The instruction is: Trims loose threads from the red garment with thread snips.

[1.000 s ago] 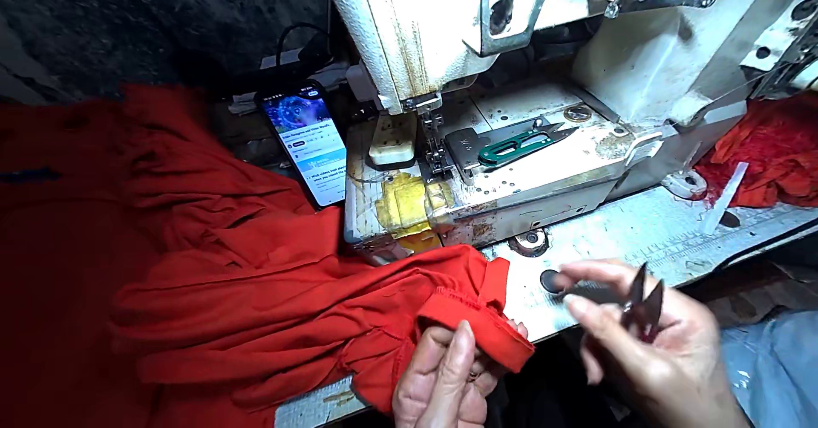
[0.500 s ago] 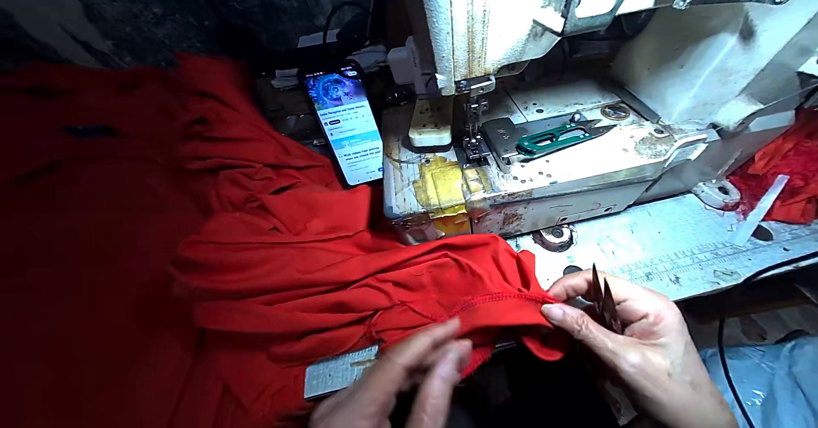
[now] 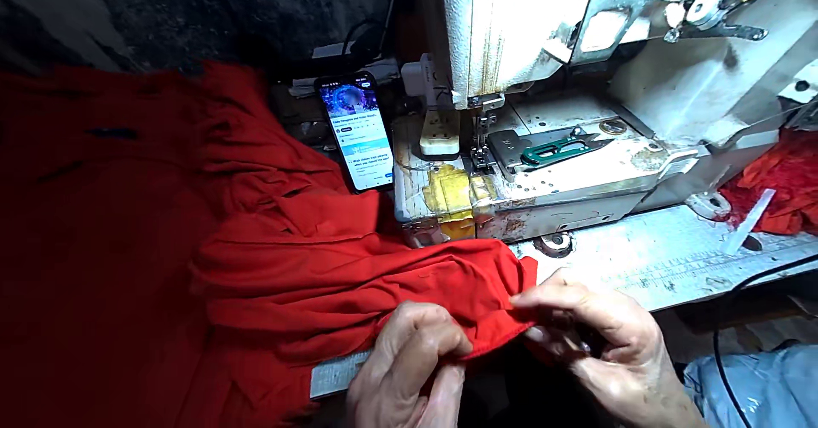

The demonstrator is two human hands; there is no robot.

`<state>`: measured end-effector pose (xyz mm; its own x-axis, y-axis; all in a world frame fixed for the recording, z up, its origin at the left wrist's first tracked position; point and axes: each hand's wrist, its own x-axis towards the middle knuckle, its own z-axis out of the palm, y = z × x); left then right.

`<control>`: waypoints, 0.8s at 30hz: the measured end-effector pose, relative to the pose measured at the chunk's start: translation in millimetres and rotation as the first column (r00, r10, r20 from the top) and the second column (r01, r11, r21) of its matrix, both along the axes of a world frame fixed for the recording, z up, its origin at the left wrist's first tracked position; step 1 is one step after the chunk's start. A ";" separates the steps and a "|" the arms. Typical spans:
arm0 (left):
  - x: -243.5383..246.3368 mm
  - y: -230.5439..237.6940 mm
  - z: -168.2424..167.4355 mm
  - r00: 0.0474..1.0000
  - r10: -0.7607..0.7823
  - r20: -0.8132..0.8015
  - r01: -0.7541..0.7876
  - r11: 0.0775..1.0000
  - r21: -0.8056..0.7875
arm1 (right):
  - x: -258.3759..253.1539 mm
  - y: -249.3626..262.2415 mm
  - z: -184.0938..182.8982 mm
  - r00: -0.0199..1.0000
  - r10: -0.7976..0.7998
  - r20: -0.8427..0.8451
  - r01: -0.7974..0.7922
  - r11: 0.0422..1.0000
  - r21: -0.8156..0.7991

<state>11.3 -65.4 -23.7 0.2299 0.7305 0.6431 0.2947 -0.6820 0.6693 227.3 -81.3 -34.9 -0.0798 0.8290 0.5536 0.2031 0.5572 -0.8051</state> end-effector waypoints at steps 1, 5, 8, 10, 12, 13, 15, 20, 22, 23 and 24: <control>-3.7 0.7 1.8 1.000 -0.010 0.007 0.010 1.000 -0.015 | -1.3 3.3 -7.2 0.999 0.008 0.044 -0.010 0.999 0.050; -20.1 8.5 15.2 1.000 -0.012 0.013 0.013 0.998 -0.064 | -5.4 9.6 -21.7 0.978 -0.066 0.197 0.047 0.994 0.101; -26.9 13.6 24.5 0.995 -0.052 -0.090 0.043 0.994 -0.096 | -7.6 11.6 -17.8 0.976 -0.158 0.149 0.139 0.981 0.134; -30.0 17.4 29.4 0.975 -0.151 -0.160 0.130 0.982 -0.134 | -6.9 12.6 -10.7 0.965 -0.231 0.125 0.211 0.966 0.151; -31.6 22.0 30.6 0.956 -0.228 -0.184 0.200 0.967 -0.158 | -5.6 14.0 -7.7 0.965 -0.239 0.105 0.226 0.966 0.123; -30.1 23.9 29.9 0.958 -0.227 -0.176 0.201 0.967 -0.154 | -4.7 14.5 -7.9 0.974 -0.211 0.083 0.204 0.975 0.089; -22.8 26.3 26.3 0.982 -0.130 -0.138 0.116 0.988 -0.105 | -2.6 14.0 -7.3 0.995 -0.097 -0.014 0.097 0.995 -0.028; -8.2 31.0 33.6 0.996 -0.089 -0.029 0.086 0.992 -0.088 | 1.1 12.9 1.0 0.954 0.053 -0.296 -0.129 0.961 -0.243; -3.6 36.8 26.6 0.986 -0.134 0.094 0.156 0.948 -0.279 | 7.8 18.3 3.3 0.979 -0.031 -0.200 -0.011 0.979 -0.204; -2.3 42.9 17.8 0.977 -0.129 0.167 0.184 0.909 -0.375 | 11.6 23.7 2.9 0.988 -0.086 -0.128 0.064 0.984 -0.164; -0.4 48.7 8.0 0.966 -0.114 0.231 0.209 0.869 -0.448 | 14.8 29.4 0.3 0.989 -0.139 -0.049 0.132 0.984 -0.120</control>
<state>10.9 -16.7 -15.8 0.2789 0.9181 0.2816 0.0417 -0.3045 0.9516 242.2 -52.0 -34.6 0.0662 0.8888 0.4535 0.2223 0.4299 -0.8751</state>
